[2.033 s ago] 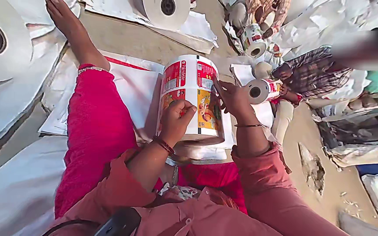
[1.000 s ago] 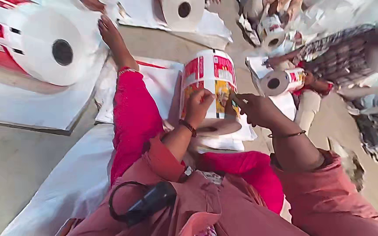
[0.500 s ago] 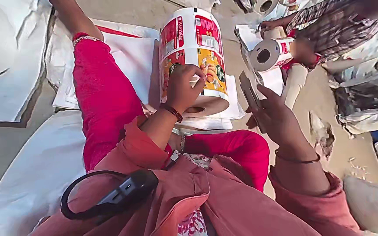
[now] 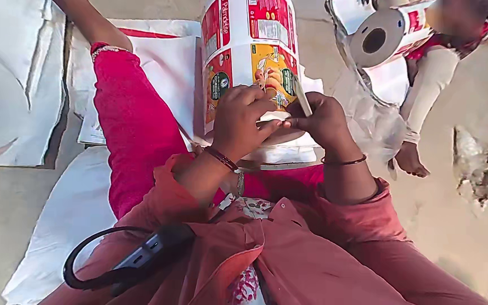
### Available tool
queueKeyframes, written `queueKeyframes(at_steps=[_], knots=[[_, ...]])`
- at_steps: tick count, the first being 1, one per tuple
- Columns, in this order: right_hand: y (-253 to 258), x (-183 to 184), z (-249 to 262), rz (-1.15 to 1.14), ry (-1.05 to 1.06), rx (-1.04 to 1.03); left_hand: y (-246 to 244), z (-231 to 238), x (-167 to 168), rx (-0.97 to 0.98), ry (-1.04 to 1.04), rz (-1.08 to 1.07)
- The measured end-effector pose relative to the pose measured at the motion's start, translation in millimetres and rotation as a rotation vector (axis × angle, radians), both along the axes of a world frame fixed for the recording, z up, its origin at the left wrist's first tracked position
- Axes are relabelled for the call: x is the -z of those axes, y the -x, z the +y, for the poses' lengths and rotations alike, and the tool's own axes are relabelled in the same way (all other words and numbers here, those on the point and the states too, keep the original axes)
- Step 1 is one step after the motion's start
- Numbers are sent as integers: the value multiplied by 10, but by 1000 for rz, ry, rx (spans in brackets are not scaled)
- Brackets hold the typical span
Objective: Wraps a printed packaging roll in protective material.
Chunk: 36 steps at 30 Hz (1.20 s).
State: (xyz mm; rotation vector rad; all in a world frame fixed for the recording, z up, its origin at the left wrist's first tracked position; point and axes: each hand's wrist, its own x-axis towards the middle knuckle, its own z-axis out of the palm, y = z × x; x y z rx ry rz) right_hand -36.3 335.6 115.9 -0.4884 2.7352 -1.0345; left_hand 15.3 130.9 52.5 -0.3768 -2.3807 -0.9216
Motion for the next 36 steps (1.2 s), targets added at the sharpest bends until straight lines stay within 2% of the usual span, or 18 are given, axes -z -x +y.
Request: queueKeyframes(at_steps=[5,10,12,15,19,23,26,28,32,36], knots=[[51,29,95,-3,99,-38,-16,74,-85,-16,50,-64],[-100,129,100,307,64,-141,-91,98,-140,4,106,-75],[-91,178,76,327,75,-127,-95,129,-128,-10,120,-55],[-38,187,89,169,194,-25,-91,174,-164,-40,140,-78],[64,303,164,-67,606,149,-52,244,-237,-101,199,-99],[87,305,167,-50,617,144,15,209,-338,-123,229,-72],[61,327,158,-30,633,135,-166,298,-684,-85,330,-286],[62,349,175,-47,647,117,-205,396,-792,-114,386,-369],[-73,281,210,-166,730,116,-54,445,-652,-195,506,-270],[123,440,224,-232,894,120,-44,552,-725,-211,646,-368]])
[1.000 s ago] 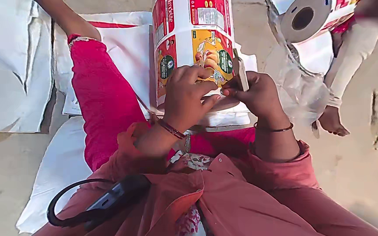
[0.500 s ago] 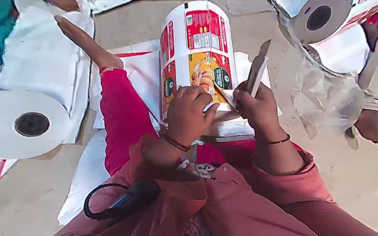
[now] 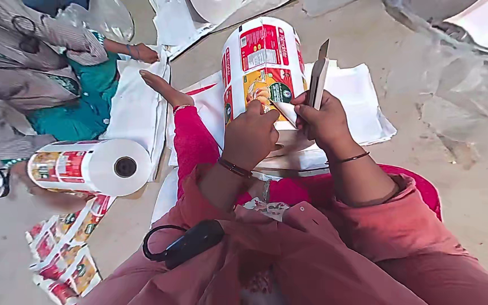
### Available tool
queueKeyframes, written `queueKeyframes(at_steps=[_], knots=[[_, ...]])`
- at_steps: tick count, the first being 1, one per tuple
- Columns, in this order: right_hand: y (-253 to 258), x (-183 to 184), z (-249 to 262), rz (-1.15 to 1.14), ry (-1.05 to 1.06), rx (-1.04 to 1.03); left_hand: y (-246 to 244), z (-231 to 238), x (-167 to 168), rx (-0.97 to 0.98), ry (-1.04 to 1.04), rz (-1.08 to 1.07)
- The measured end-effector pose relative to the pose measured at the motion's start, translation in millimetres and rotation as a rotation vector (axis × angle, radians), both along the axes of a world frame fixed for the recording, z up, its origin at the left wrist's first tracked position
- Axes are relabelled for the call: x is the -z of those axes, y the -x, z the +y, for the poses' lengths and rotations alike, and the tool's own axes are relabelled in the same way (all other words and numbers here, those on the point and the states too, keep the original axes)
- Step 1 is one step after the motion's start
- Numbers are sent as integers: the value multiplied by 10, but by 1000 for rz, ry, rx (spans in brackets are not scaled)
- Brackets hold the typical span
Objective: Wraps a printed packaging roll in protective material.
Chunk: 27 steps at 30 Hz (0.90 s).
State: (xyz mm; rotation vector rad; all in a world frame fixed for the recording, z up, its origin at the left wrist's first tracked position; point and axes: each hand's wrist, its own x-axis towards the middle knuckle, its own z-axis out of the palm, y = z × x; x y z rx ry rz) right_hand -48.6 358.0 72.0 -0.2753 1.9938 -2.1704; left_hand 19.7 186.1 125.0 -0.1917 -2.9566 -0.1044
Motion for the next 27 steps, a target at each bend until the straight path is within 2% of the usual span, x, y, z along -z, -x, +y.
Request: queueKeyframes(at_steps=[11,15,24,27], knots=[[12,-12,26,-27,-33,-31,66,75,-18,-101,59,24],[34,-27,26,-24,-49,-41,51,-14,75,-22,63,140],[8,2,-12,7,-64,-12,6,-141,169,-56,-58,201],[10,-9,-49,56,-148,29,-21,-197,164,-62,-130,225]])
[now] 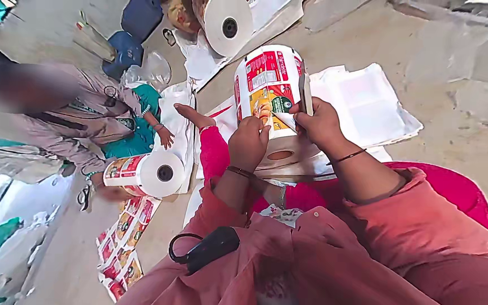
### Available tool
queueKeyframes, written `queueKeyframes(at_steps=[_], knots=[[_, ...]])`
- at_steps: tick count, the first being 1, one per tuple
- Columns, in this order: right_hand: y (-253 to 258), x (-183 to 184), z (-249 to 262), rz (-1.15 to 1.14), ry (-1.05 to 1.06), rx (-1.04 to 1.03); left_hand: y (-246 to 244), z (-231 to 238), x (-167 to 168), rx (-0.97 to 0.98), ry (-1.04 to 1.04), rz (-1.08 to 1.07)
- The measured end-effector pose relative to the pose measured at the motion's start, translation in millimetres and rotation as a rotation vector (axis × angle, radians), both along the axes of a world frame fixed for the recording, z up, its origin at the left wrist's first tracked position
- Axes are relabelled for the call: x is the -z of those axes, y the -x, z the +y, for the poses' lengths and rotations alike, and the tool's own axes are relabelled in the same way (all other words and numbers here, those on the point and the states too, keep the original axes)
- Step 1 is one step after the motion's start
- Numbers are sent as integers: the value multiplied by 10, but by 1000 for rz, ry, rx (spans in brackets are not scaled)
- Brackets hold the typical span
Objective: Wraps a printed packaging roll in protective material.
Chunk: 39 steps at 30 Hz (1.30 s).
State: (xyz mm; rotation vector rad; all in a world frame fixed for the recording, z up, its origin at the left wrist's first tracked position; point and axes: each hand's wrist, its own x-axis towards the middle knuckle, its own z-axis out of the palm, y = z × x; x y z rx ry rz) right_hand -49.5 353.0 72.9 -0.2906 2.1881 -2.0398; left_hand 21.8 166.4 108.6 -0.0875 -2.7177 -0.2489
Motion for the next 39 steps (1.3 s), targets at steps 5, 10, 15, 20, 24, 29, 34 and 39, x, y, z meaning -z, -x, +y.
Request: queueKeyframes(at_steps=[5,10,15,20,24,29,34,39], knots=[[-42,-167,-52,255,-438,-61,85,-134,-68,-65,-267,-42],[-139,-238,-160,347,-692,-54,5,23,9,-62,-82,-61],[-28,-199,-33,163,-505,1,17,-22,14,-19,-121,-46],[60,-92,8,61,-317,45,172,-237,101,-95,-507,32],[32,-75,-16,105,-355,18,132,-82,352,35,-409,156],[-285,-426,-87,111,-388,122,166,-130,371,46,-471,143],[-128,-101,51,6,-111,23,261,-396,346,139,-509,29],[208,-270,100,-192,-274,11,281,-390,499,243,-448,136]])
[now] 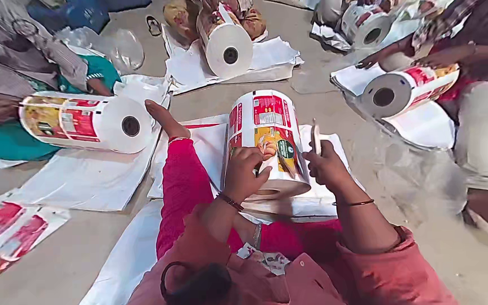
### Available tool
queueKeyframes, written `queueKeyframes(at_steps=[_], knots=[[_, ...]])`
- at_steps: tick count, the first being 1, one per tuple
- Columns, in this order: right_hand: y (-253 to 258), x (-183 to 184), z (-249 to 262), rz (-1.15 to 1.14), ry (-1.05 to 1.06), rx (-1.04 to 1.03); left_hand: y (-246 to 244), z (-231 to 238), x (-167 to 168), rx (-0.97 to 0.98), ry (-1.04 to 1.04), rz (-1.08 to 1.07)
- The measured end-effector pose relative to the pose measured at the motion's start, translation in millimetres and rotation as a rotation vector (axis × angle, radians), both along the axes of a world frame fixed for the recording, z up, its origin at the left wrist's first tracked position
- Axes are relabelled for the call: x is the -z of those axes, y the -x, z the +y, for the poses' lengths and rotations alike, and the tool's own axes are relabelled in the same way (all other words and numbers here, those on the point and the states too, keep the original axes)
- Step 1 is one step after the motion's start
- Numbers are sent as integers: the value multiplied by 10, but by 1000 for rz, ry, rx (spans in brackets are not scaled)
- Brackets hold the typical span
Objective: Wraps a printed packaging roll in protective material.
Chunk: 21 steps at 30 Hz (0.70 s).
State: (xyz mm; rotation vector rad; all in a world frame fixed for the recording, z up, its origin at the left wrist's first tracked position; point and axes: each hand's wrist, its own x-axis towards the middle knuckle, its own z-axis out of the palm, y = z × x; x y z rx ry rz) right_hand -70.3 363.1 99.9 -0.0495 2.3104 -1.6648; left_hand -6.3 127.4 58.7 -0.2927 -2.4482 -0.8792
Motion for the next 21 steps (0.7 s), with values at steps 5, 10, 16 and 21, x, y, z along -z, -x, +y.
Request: queueKeyframes(at_steps=[5,10,16,21], knots=[[626,-416,-339,70,-384,-135,-7,-75,114,50,-72,59],[1182,-607,-783,124,-699,-188,-42,-65,173,26,-34,167],[1412,-708,-963,133,-834,-203,-37,-93,179,51,-57,163],[1383,-751,-1050,202,-837,-263,-21,-72,185,55,-69,183]])
